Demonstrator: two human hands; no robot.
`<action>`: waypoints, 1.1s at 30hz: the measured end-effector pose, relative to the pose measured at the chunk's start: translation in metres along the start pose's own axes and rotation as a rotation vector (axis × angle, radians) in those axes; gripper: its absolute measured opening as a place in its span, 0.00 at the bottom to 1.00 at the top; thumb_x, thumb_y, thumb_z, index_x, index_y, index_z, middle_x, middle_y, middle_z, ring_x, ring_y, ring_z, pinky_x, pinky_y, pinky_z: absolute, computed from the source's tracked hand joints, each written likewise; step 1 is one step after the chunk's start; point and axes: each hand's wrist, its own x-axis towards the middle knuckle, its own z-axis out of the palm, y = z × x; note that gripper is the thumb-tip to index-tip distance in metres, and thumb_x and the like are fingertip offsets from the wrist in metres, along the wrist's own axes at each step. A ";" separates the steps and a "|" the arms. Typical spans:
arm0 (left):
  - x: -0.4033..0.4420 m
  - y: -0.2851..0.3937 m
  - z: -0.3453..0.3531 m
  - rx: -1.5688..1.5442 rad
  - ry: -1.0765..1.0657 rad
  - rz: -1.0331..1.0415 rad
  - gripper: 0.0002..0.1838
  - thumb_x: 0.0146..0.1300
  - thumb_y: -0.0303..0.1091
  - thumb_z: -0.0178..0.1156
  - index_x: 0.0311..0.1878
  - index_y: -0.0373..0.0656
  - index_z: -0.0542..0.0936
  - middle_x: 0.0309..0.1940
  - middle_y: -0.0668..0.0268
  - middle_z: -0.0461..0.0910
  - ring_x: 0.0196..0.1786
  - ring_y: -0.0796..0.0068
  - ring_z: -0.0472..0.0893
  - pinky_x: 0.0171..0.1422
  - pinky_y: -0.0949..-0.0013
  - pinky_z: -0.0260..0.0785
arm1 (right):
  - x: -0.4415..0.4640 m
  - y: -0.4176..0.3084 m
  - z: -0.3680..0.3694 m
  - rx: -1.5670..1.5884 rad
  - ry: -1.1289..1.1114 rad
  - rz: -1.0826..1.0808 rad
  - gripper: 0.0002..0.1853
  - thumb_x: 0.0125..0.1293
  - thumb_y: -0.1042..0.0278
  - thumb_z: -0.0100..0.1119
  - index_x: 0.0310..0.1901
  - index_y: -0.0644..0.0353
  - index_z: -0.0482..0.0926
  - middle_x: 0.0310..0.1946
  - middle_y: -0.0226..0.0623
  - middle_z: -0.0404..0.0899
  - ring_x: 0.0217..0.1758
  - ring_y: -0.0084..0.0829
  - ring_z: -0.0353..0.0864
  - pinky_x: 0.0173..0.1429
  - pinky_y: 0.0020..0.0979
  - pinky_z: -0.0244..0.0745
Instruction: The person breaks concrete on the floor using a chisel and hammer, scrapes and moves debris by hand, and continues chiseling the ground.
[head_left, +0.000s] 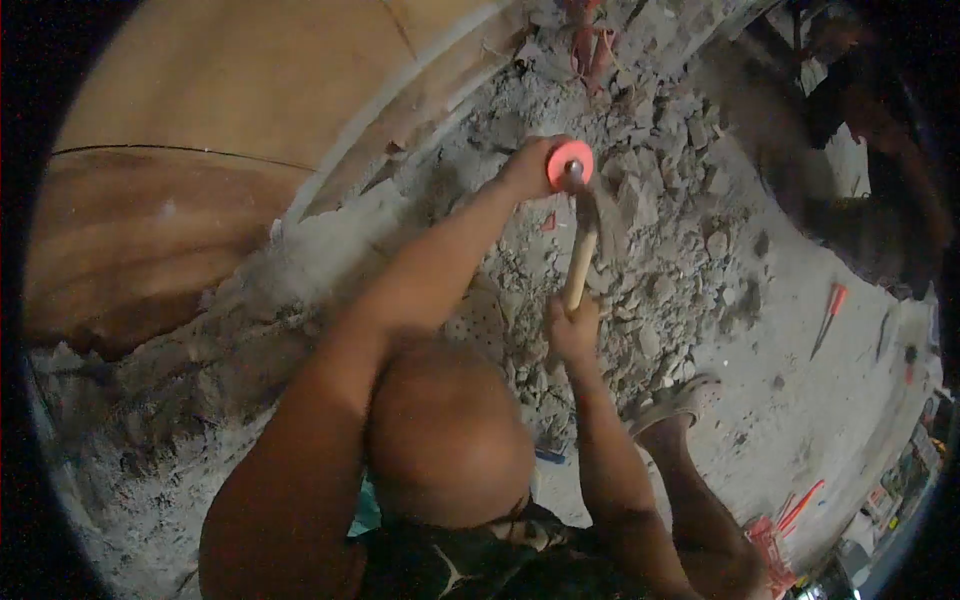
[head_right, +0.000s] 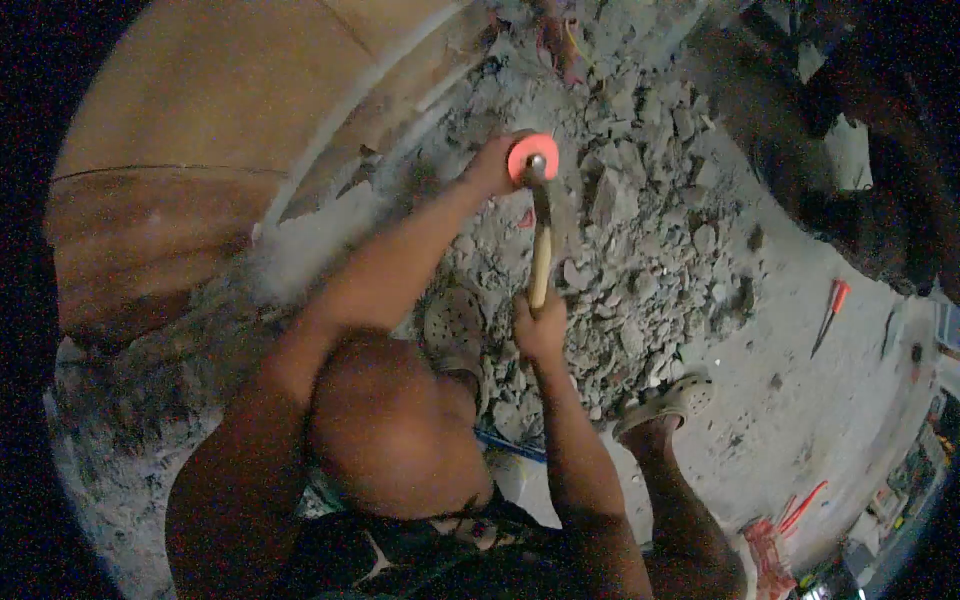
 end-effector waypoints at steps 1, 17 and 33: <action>0.005 0.000 -0.004 0.075 -0.040 -0.026 0.27 0.43 0.37 0.75 0.48 0.44 0.79 0.42 0.56 0.83 0.44 0.58 0.84 0.49 0.62 0.76 | -0.002 0.007 0.005 0.006 -0.104 0.143 0.09 0.64 0.67 0.57 0.39 0.65 0.76 0.22 0.30 0.73 0.23 0.20 0.73 0.27 0.27 0.70; 0.007 -0.015 0.007 -0.085 -0.055 0.019 0.25 0.44 0.38 0.74 0.47 0.45 0.78 0.39 0.56 0.83 0.43 0.53 0.83 0.47 0.59 0.76 | -0.005 0.003 -0.008 -0.037 0.171 -0.052 0.14 0.62 0.62 0.60 0.42 0.63 0.72 0.34 0.38 0.77 0.34 0.32 0.76 0.37 0.38 0.74; 0.005 -0.011 0.009 -0.028 -0.088 0.013 0.24 0.45 0.37 0.74 0.45 0.44 0.76 0.36 0.56 0.82 0.42 0.50 0.82 0.44 0.56 0.75 | 0.014 -0.149 -0.095 0.927 0.546 -0.519 0.07 0.61 0.60 0.56 0.35 0.53 0.76 0.22 0.32 0.73 0.26 0.34 0.75 0.42 0.37 0.76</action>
